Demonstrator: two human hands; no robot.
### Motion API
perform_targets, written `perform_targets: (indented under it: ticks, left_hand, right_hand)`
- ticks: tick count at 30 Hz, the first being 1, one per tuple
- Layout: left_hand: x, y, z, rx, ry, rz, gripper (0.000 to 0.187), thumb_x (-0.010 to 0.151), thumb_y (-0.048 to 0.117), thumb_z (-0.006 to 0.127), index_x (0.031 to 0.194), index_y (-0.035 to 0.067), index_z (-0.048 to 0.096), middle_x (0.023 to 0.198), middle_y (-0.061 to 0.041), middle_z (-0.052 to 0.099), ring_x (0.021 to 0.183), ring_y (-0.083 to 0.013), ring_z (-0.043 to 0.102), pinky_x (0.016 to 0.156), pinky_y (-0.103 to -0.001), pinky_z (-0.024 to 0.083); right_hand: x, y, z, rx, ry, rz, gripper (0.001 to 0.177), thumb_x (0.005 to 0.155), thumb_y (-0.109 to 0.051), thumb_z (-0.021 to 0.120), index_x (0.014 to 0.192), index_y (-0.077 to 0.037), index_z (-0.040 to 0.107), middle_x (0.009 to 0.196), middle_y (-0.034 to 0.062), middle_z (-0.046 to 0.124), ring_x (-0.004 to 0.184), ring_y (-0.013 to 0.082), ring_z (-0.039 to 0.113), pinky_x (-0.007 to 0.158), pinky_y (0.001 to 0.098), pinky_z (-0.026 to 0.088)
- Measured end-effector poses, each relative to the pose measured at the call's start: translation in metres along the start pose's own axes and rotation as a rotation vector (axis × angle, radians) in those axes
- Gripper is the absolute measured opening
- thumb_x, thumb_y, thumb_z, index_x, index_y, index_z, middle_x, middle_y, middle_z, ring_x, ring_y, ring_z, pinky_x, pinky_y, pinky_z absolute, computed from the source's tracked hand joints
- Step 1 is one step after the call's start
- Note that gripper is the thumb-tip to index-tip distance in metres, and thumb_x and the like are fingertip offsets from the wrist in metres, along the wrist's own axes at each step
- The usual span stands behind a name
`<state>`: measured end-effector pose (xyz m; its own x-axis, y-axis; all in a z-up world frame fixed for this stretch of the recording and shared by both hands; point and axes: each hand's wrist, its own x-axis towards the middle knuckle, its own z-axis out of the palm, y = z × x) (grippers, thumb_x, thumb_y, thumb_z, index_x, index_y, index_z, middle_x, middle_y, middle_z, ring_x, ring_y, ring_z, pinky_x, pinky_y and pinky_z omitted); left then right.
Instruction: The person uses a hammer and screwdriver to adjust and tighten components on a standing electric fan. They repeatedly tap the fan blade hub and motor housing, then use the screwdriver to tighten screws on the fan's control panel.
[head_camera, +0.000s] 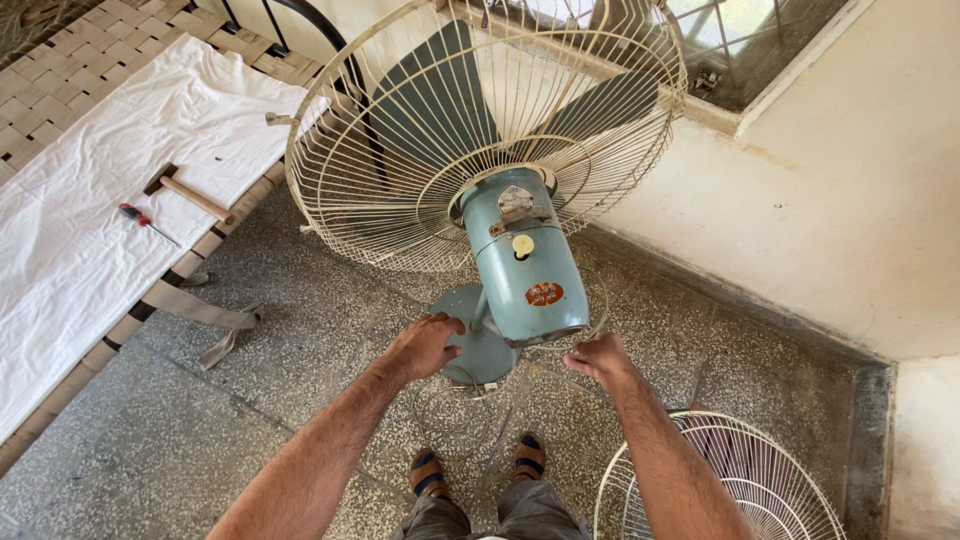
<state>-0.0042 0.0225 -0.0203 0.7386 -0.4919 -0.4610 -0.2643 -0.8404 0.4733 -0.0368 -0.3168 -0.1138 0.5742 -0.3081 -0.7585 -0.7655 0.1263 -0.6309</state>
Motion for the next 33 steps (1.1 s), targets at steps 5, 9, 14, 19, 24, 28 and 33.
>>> perform_targets:
  ticks: [5, 9, 14, 19, 24, 28, 33]
  left_hand:
    - [-0.007, 0.006, -0.031, -0.094, 0.134, 0.005, 0.039, 0.098, 0.03, 0.066, 0.133, 0.014, 0.058, 0.136, -0.008, 0.059, 0.127, -0.0225, 0.06, 0.113, -0.042, 0.048]
    - [-0.011, 0.012, -0.052, -0.257, 0.305, 0.025, 0.036, 0.098, 0.029, 0.066, 0.13, 0.013, 0.061, 0.133, -0.007, 0.063, 0.123, -0.0239, 0.063, 0.108, -0.04, 0.052]
    - [-0.002, 0.024, -0.069, -0.408, 0.428, 0.038, 0.034, 0.097, 0.03, 0.068, 0.127, 0.014, 0.064, 0.131, -0.006, 0.066, 0.123, -0.0223, 0.065, 0.105, -0.039, 0.053]
    - [0.0, 0.03, -0.071, -0.474, 0.459, 0.018, 0.051, 0.092, 0.038, 0.07, 0.136, 0.013, 0.058, 0.133, -0.008, 0.069, 0.125, -0.0237, 0.067, 0.105, -0.04, 0.055]
    - [0.014, 0.051, -0.045, -0.744, 0.301, -0.16, 0.116, 0.08, 0.063, 0.076, 0.161, 0.006, 0.016, 0.153, -0.026, 0.046, 0.137, -0.0387, 0.052, 0.111, -0.049, 0.046]
    - [0.035, 0.063, -0.023, -0.801, 0.334, 0.029, 0.136, 0.078, 0.072, 0.078, 0.163, -0.003, 0.003, 0.158, -0.033, 0.037, 0.148, -0.0407, 0.04, 0.116, -0.051, 0.04]
    - [0.047, 0.07, -0.015, -0.787, 0.366, -0.049, 0.151, 0.062, 0.073, 0.081, 0.159, -0.004, -0.007, 0.155, -0.03, 0.035, 0.142, -0.0379, 0.047, 0.11, -0.045, 0.051]
  right_hand:
    - [-0.021, -0.036, -0.002, -0.322, 0.169, -0.114, 0.069, 0.094, -0.004, 0.07, 0.154, -0.007, 0.036, 0.141, 0.0206, 0.06, 0.1, 0.0277, 0.074, 0.086, 0.0337, 0.065]
    - [-0.044, -0.077, 0.003, -0.31, 0.256, -0.555, 0.044, 0.094, -0.009, 0.072, 0.137, -0.006, 0.064, 0.138, 0.016, 0.065, 0.106, 0.0221, 0.071, 0.087, 0.0367, 0.064]
    - [-0.079, -0.129, 0.029, -0.322, 0.225, -0.928, 0.033, 0.093, -0.013, 0.076, 0.126, -0.015, 0.073, 0.121, 0.0122, 0.076, 0.103, 0.0189, 0.075, 0.093, 0.0343, 0.063]
    - [-0.101, -0.16, 0.047, -0.385, 0.089, -1.022, 0.041, 0.089, -0.024, 0.078, 0.128, -0.014, 0.071, 0.127, 0.0114, 0.073, 0.112, 0.0235, 0.069, 0.094, 0.0391, 0.061]
    - [-0.071, -0.179, 0.047, -0.609, -0.131, -1.335, 0.063, 0.091, -0.036, 0.078, 0.146, -0.01, 0.058, 0.155, 0.0197, 0.051, 0.145, 0.0339, 0.044, 0.117, 0.0516, 0.035]
    - [-0.047, -0.156, 0.057, -0.287, -0.333, -1.083, 0.068, 0.097, -0.042, 0.067, 0.157, -0.018, 0.044, 0.163, 0.0173, 0.042, 0.146, 0.0326, 0.043, 0.117, 0.0464, 0.039]
    - [-0.038, -0.143, 0.067, -0.229, -0.233, -1.046, 0.068, 0.095, -0.044, 0.065, 0.155, -0.018, 0.045, 0.16, 0.0173, 0.047, 0.145, 0.0329, 0.049, 0.114, 0.0446, 0.044]
